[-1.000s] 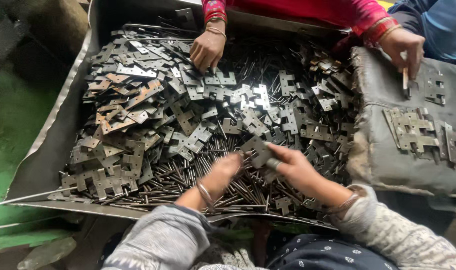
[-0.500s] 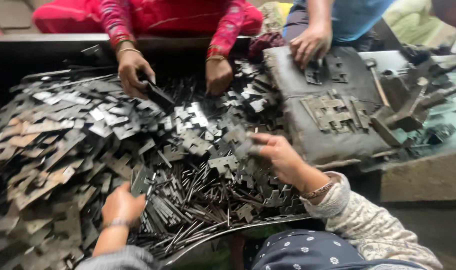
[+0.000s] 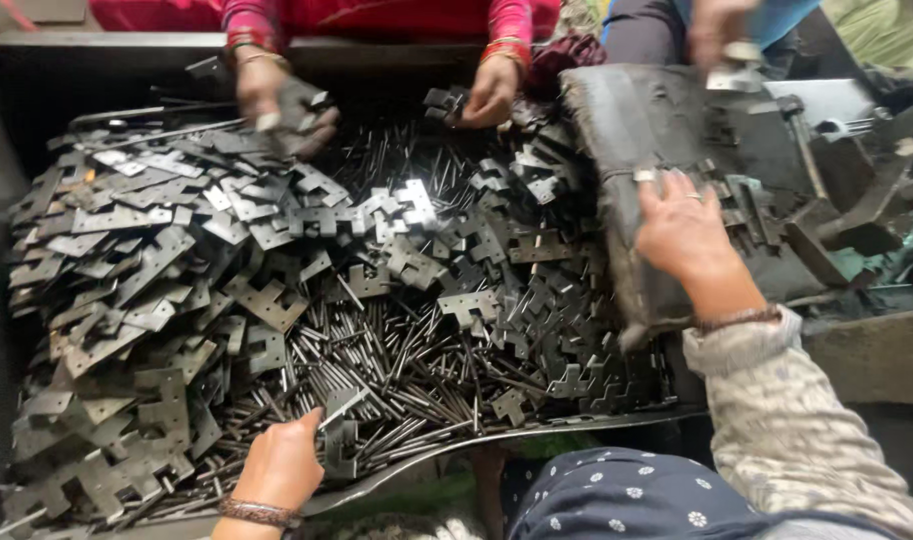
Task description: The person assembles metal hinges by hand, selecting individual metal plates and pins from a large bin and combining them before placing the assembled items onto a work surface.
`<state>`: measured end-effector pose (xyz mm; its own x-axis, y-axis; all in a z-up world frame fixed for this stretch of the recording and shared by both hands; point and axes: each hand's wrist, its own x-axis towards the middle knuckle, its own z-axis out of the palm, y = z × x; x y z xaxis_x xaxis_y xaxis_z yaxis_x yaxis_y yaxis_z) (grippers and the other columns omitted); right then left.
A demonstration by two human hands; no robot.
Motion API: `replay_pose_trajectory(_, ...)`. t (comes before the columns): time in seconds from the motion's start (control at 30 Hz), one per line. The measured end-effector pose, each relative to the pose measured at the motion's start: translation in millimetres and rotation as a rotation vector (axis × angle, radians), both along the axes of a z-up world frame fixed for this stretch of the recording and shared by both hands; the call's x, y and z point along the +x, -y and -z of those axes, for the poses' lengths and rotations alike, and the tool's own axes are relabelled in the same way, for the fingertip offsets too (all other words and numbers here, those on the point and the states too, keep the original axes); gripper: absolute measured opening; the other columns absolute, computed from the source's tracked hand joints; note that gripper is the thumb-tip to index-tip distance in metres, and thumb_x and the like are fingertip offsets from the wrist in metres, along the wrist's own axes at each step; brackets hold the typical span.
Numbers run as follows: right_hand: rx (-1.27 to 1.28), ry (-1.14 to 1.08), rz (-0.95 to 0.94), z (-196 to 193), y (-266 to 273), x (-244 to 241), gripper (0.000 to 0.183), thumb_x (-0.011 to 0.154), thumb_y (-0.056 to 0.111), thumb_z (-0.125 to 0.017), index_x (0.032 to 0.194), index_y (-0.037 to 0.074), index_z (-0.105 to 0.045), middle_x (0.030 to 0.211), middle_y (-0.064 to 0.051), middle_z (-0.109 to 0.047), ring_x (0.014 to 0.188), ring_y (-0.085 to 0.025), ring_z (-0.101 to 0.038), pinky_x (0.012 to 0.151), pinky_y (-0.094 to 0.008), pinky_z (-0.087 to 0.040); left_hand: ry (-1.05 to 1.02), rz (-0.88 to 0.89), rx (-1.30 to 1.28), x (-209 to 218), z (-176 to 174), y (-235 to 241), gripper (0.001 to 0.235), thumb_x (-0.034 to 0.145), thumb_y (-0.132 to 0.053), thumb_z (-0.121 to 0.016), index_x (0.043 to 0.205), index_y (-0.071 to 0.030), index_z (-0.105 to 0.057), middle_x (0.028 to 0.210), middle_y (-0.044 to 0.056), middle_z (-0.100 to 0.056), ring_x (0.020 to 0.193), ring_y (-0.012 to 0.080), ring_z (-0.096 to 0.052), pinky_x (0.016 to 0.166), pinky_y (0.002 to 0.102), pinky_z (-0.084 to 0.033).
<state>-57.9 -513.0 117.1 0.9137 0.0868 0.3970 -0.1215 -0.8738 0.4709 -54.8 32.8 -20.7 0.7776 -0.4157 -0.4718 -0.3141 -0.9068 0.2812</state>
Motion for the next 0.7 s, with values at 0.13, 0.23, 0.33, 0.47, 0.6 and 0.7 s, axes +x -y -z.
replay_pose_trajectory(0.13,0.386,-0.451,-0.241,32.4,-92.8,16.0,0.047,0.076,0.012,-0.069,0.122,0.014,-0.06,0.12,-0.01,-0.065,0.117,-0.034,-0.063,0.097,-0.047,-0.053,-0.13,-0.216,-0.592,-5.9,-5.9,4.0,0.036,0.085,-0.007,-0.074,0.121,-0.007,-0.071,0.095,0.022,-0.079,0.091,0.0371,-0.073,0.079,0.043,-0.059)
replay_pose_trajectory(0.23,0.649,-0.609,-0.483,72.4,-152.7,22.0,0.071,0.075,0.024,-0.076,0.138,0.001,-0.052,0.125,-0.026,-0.058,0.106,-0.044,-0.061,0.088,-0.048,-0.053,-0.435,-0.461,-1.357,-2.2,-18.8,7.8,0.03,0.083,0.006,-0.073,0.113,0.007,-0.069,0.107,0.022,-0.078,0.094,0.0358,-0.075,0.075,0.042,-0.062)
replay_pose_trajectory(0.33,0.704,-0.72,-0.417,98.8,-176.8,20.1,0.076,0.08,0.033,-0.078,0.141,0.0,-0.048,0.123,-0.025,-0.057,0.103,-0.044,-0.06,0.086,-0.05,-0.052,-0.751,-0.629,-1.806,12.3,-40.9,1.4,0.029,0.087,0.009,-0.068,0.116,0.006,-0.065,0.12,0.026,-0.07,0.101,0.0367,-0.075,0.078,0.044,-0.064)
replay_pose_trajectory(0.47,0.729,-0.748,-0.207,123.5,-183.1,15.1,0.054,0.087,0.033,-0.074,0.131,0.007,-0.056,0.118,-0.016,-0.062,0.111,-0.038,-0.061,0.089,-0.048,-0.054,-0.789,-0.579,-2.101,33.5,-74.3,-8.8,0.039,0.092,0.011,-0.06,0.13,0.002,-0.06,0.133,0.031,-0.065,0.11,0.0412,-0.07,0.089,0.042,-0.06)
replay_pose_trajectory(0.6,0.595,-0.692,-0.341,132.0,-171.7,-0.3,0.048,0.08,0.011,-0.069,0.125,0.004,-0.056,0.112,-0.016,-0.063,0.101,-0.038,-0.065,0.084,-0.046,-0.057,-0.602,-0.745,-2.077,50.5,-75.6,-3.9,0.05,0.082,0.015,-0.053,0.126,-0.008,-0.057,0.122,0.019,-0.068,0.116,0.0311,-0.069,0.103,0.041,-0.06)
replay_pose_trajectory(0.7,0.635,-0.667,-0.27,113.6,-168.6,-3.1,0.032,0.085,0.0,-0.063,0.116,0.002,-0.061,0.107,-0.018,-0.067,0.086,-0.037,-0.07,0.075,-0.044,-0.058,-0.383,-0.483,-2.021,64.5,-38.9,16.3,0.047,0.088,0.022,-0.054,0.126,-0.006,-0.053,0.117,0.009,-0.064,0.118,0.0236,-0.064,0.118,0.04,-0.052)
